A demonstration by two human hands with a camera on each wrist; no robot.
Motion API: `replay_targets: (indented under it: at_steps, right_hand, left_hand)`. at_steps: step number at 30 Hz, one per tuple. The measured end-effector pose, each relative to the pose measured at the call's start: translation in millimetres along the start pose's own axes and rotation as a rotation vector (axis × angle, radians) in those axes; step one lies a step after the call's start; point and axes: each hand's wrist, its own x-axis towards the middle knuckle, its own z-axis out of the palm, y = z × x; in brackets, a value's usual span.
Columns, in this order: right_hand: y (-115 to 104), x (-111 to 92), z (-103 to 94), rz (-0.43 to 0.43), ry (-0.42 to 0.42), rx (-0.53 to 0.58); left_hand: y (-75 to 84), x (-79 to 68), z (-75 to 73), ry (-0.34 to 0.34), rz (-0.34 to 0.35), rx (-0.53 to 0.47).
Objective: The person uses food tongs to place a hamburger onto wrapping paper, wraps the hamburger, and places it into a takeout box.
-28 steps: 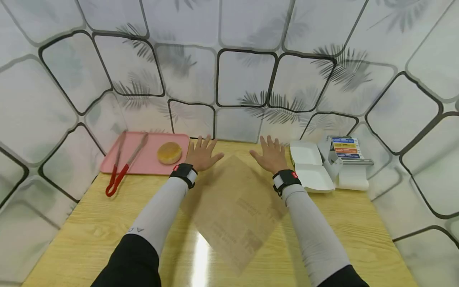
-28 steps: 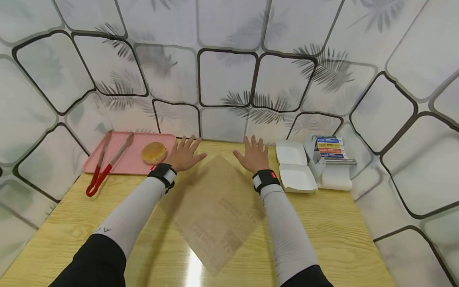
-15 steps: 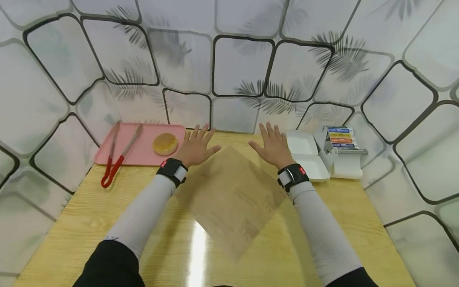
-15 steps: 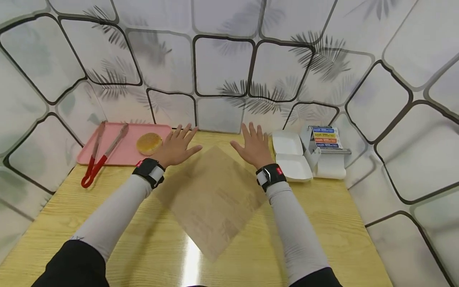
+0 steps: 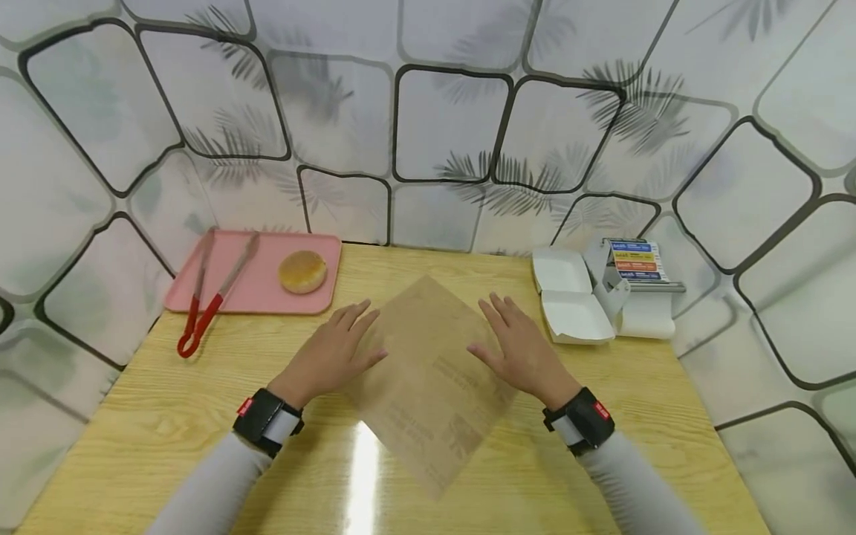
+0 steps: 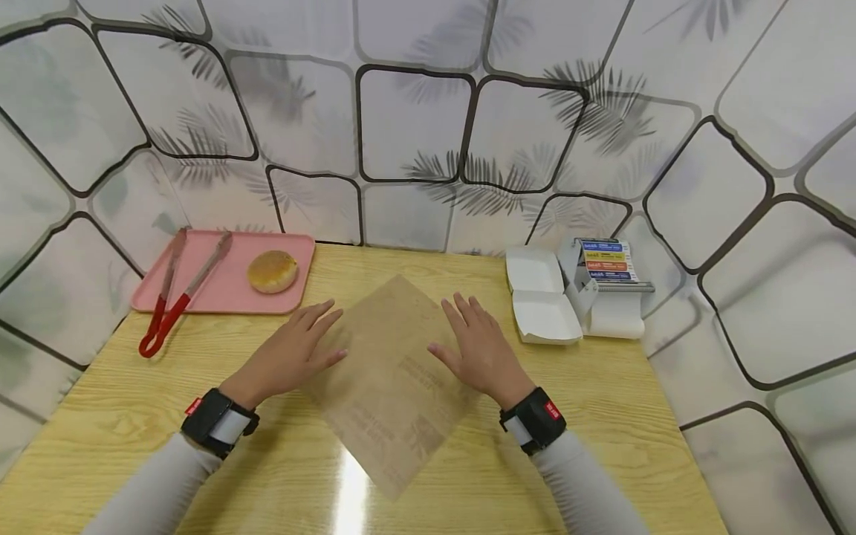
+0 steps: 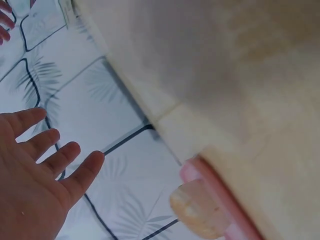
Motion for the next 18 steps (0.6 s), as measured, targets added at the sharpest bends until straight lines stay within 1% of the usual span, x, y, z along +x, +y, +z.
replay_targets:
  at_steps: [4, 6, 8, 11, 14, 16, 18]
  right_hand:
    - [2, -16, 14.9, 0.023, -0.061, 0.028]
    - [5, -21, 22.6, 0.018, -0.096, 0.021]
    - [9, -24, 30.6, -0.007, -0.131, 0.003]
    - [14, -28, 41.3, 0.002, -0.206, -0.023]
    - [17, -31, 47.7, 0.057, -0.284, -0.025]
    - [18, -33, 50.2, 0.078, -0.309, -0.024]
    - [18, -35, 51.8, 0.077, -0.312, -0.038]
  left_hand:
    - [-0.3, -18.7, 14.0, -0.037, -0.018, -0.014]
    - [0.9, -24.0, 18.4, -0.061, -0.016, -0.019]
    - [3.1, -26.9, 21.5, -0.096, -0.017, -0.026]
    - [7.8, -27.6, 23.7, -0.178, -0.029, -0.015]
    - [13.0, -25.6, 24.1, -0.252, -0.035, 0.035]
    - [16.0, -22.9, 23.5, -0.279, -0.026, 0.083]
    - [18.2, -20.2, 22.4, -0.289, -0.017, 0.115]
